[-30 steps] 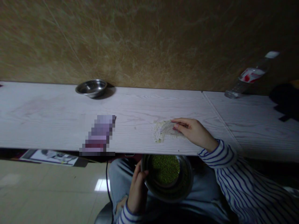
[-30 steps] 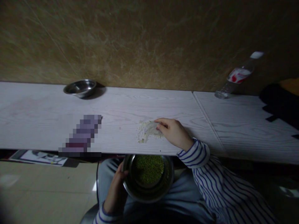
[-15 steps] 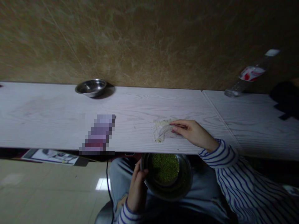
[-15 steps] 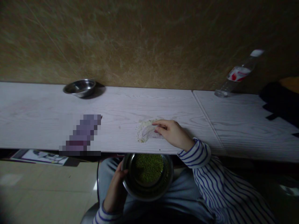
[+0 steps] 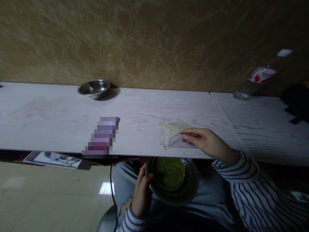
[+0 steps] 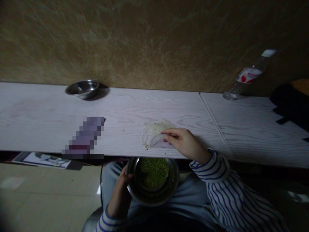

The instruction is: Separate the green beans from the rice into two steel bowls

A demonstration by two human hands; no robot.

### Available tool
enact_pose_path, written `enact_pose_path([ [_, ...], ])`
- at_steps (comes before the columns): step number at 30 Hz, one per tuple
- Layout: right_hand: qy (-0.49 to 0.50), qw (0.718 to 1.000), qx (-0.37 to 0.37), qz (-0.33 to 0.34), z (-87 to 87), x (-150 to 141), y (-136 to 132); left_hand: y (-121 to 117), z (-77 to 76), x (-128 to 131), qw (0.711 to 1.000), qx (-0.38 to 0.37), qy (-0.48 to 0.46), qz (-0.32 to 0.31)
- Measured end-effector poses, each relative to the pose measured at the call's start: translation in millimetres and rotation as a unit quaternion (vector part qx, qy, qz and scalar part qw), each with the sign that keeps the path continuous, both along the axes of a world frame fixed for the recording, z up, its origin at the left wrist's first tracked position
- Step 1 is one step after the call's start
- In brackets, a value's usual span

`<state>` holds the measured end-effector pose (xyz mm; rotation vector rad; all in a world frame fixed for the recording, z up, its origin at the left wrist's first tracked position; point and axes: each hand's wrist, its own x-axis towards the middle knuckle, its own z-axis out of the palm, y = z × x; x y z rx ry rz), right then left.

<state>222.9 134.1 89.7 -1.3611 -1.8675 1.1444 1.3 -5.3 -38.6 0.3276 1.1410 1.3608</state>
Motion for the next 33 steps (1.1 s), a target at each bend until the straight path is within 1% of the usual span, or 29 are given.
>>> enact_pose_path([
  [3, 0.017, 1.0, 0.006, 0.003, -6.5, -1, -1, 0, 3.0, 2, 1.0, 0.003, -0.002, -0.003],
  [6, 0.029, 0.999, 0.016, -0.01, -10.7, -2, 2, 0, 6.8, 3, 1.0, 0.005, -0.004, 0.002],
  [10, 0.038, 0.999, 0.019, -0.021, -11.3, 0, 1, 0, 7.1, 2, 1.0, -0.003, -0.008, 0.006],
  [15, 0.046, 0.999, 0.003, -0.013, -13.6, -6, -6, 0, 5.7, 1, 1.0, -0.003, -0.012, -0.012],
  [19, 0.049, 0.999, 0.005, -0.007, -17.1, -10, -5, -1, 8.4, 4, 1.0, 0.008, -0.01, -0.009],
  [27, 0.04, 0.998, 0.025, -0.038, -11.0, 3, 0, -2, 11.5, 3, 1.0, -0.001, 0.001, 0.0],
  [33, 0.058, 0.998, 0.02, -0.032, -14.5, -8, 4, -1, 9.0, 3, 1.0, -0.011, -0.004, 0.0],
])
